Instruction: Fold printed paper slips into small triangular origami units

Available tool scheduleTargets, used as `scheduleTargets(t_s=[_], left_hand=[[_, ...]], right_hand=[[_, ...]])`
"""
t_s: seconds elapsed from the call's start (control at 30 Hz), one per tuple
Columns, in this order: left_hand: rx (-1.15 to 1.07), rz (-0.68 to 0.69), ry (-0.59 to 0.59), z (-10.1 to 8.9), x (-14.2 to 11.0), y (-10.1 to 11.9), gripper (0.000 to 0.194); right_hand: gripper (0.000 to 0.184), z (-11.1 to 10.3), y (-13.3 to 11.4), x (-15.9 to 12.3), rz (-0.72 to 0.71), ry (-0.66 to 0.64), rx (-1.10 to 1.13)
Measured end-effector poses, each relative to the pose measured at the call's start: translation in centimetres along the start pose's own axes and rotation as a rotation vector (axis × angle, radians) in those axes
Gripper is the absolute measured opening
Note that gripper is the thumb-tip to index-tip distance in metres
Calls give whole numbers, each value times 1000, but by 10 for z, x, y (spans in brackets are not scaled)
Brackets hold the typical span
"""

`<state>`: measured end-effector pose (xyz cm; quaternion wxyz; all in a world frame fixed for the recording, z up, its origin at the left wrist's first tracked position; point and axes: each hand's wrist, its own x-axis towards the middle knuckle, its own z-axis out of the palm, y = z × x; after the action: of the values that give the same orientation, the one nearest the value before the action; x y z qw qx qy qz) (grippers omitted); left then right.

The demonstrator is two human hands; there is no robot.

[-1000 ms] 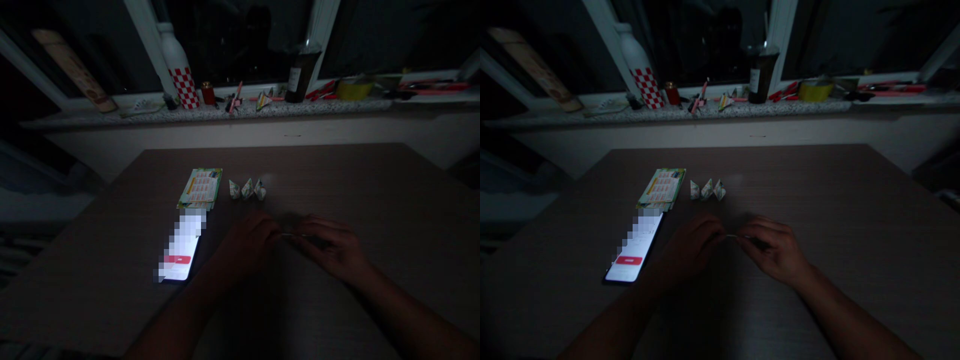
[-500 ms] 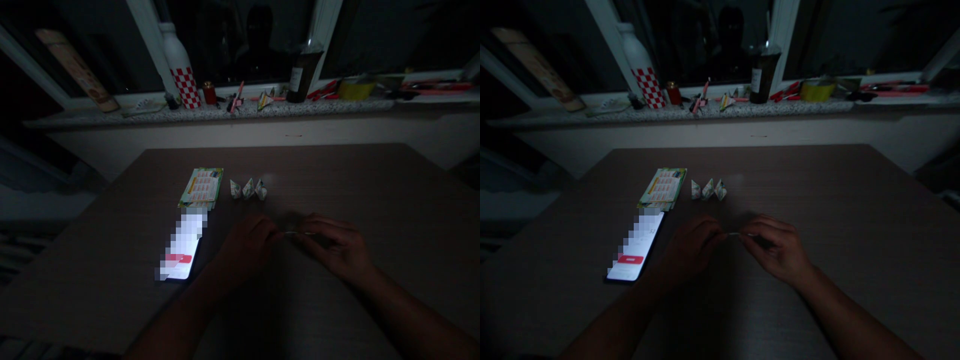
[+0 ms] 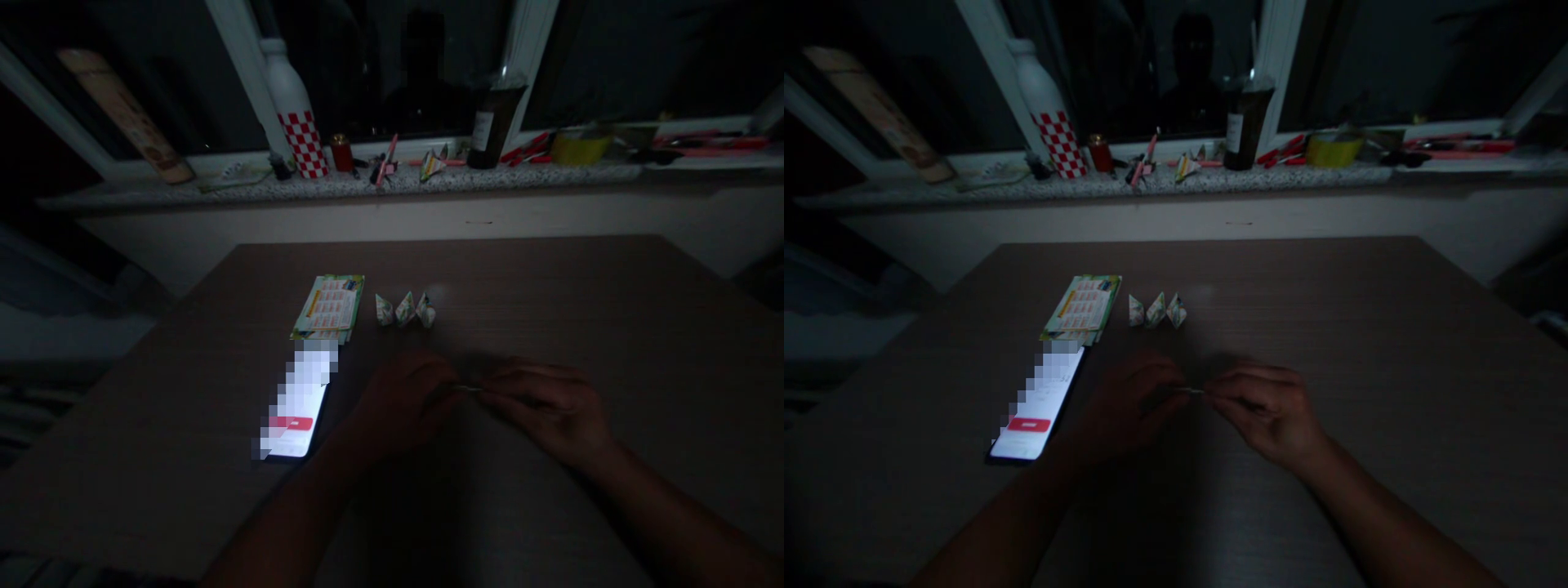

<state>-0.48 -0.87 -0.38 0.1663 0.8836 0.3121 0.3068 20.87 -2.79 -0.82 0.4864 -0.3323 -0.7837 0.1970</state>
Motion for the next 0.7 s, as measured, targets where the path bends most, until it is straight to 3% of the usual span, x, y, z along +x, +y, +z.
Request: scheduleTargets(t_s=[0.43, 0.53, 0.7], left_hand=[[35, 92, 95, 3, -2, 6, 14], [46, 96, 119, 3, -1, 7, 13], [58, 89, 111, 4, -1, 5, 12]], right_hand=[[13, 0, -10, 1, -16, 57, -67], [13, 2, -7, -2, 22, 54, -77], [17, 3, 2, -6, -38, 25, -165]])
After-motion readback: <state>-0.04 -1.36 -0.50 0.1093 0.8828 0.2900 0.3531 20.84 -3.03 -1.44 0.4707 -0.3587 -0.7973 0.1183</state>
